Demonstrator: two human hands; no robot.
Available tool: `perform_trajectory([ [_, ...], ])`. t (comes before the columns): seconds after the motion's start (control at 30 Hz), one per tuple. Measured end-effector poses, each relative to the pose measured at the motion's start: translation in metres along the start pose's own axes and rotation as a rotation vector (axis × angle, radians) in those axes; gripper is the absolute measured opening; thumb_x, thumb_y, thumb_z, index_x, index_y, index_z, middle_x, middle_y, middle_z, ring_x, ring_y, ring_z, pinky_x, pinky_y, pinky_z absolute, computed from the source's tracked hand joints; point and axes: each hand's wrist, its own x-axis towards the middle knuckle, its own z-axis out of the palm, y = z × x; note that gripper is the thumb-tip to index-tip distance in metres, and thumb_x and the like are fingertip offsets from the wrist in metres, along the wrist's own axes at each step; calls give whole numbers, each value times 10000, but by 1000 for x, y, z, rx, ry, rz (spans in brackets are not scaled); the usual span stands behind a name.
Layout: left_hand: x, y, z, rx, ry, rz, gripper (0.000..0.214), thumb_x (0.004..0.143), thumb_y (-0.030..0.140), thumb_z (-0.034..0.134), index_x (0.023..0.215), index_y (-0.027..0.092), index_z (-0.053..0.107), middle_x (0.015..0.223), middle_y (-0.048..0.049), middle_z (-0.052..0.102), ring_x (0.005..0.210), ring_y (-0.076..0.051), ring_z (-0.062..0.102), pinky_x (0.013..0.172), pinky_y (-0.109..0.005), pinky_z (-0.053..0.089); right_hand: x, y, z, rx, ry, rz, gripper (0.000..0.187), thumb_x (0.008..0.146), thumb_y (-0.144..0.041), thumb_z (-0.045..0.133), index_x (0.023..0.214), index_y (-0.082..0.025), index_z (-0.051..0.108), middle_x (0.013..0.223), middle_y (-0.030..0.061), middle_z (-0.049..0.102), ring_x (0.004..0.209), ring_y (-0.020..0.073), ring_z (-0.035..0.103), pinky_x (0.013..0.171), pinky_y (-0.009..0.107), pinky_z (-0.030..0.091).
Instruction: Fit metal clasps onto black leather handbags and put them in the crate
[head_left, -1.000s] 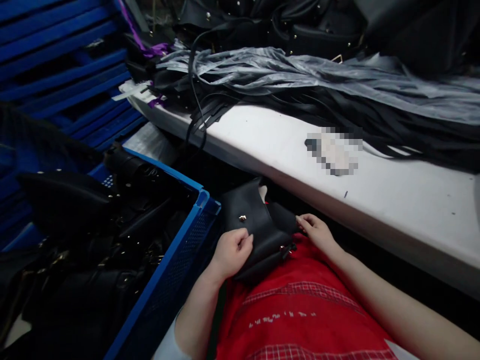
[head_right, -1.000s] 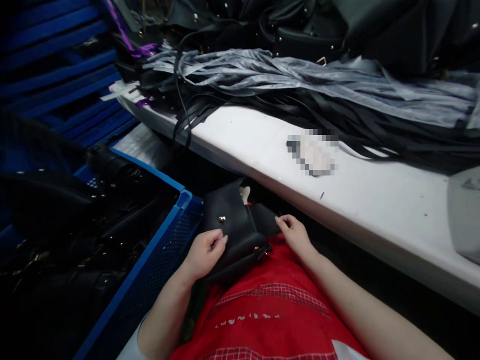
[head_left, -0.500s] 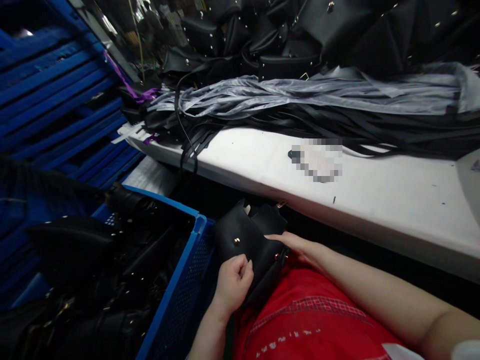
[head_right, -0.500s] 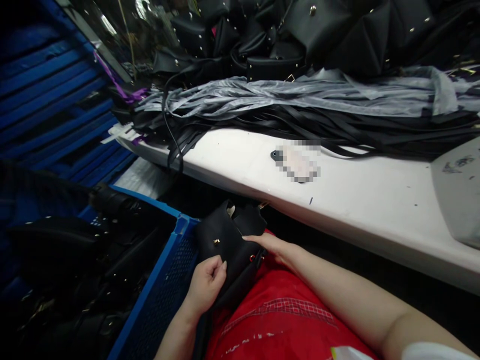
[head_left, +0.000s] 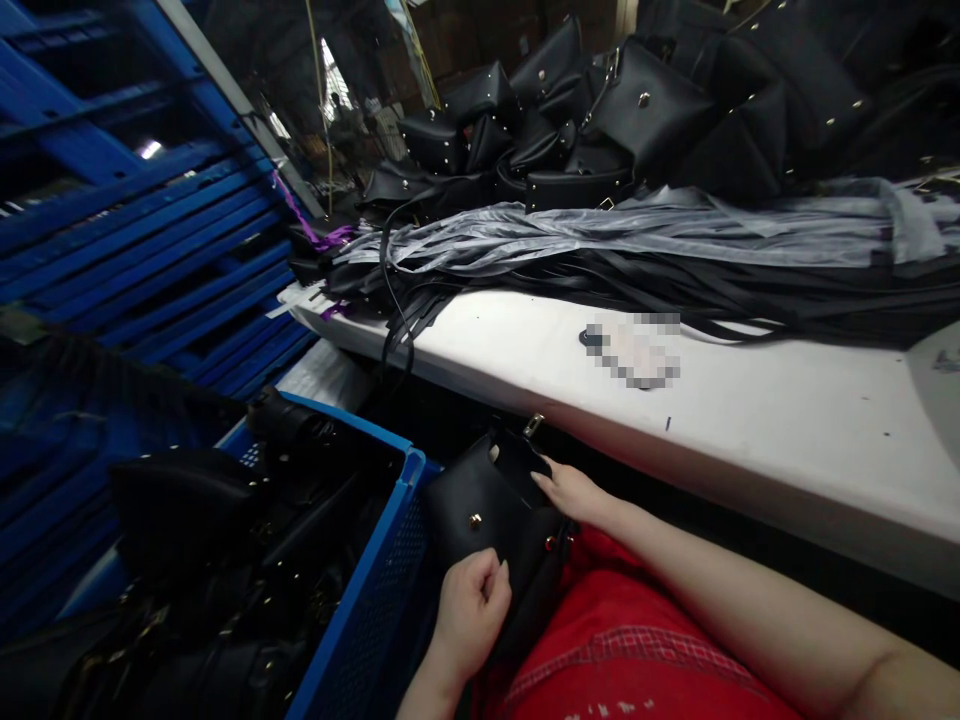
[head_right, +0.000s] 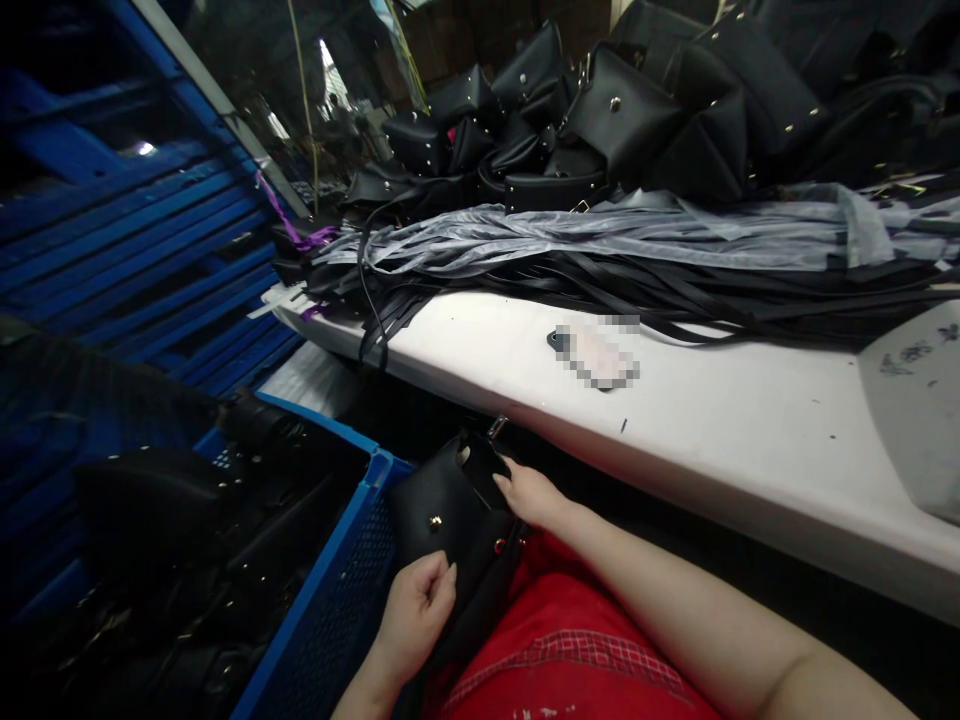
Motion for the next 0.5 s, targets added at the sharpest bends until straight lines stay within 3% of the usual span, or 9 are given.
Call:
perform_trajectory([
  [0.07, -2, 2, -1, -1, -6, -2, 334, 866, 246, 405, 562, 201, 274, 522, 29, 358, 502, -116, 358, 515, -256, 221, -7, -16, -3, -164, -25, -68, 547, 877, -212, 538, 1418, -271, 488, 1094, 86, 712, 1016, 258, 652, 885, 349, 452],
  [0.23, -20, 6, -7, -84, -8, -29, 331, 855, 224, 424, 560, 199, 276, 525, 41, 336, 507, -109, 339, 530, -255, 225, -49, -54, -5, -845, -73, -365, 726, 857, -108, 437, 1518, -356, 266, 796, 43, 711, 699, 229, 666, 620, 280, 416],
  [0.37, -30, 8, -6, -121, 15, -53, 336, 844, 214, 461, 553, 194, 294, 523, 43, 357, 502, -103, 347, 531, -254, 230, -76, -63, -5, -950, -57, -529, 770, 834, -88, 451, 1525, -353, 239, 736, 22, 665, 622, 192, 623, 549, 256, 363],
  [0.5, -35, 8, -4, -134, 33, -78, 337, 823, 202, 483, 552, 195, 283, 518, 46, 342, 504, -101, 346, 529, -253, 237, -86, -62, -3, -1013, -78, -584, 808, 820, -79, 441, 1535, -356, 188, 732, 27, 649, 597, 189, 610, 514, 260, 329],
])
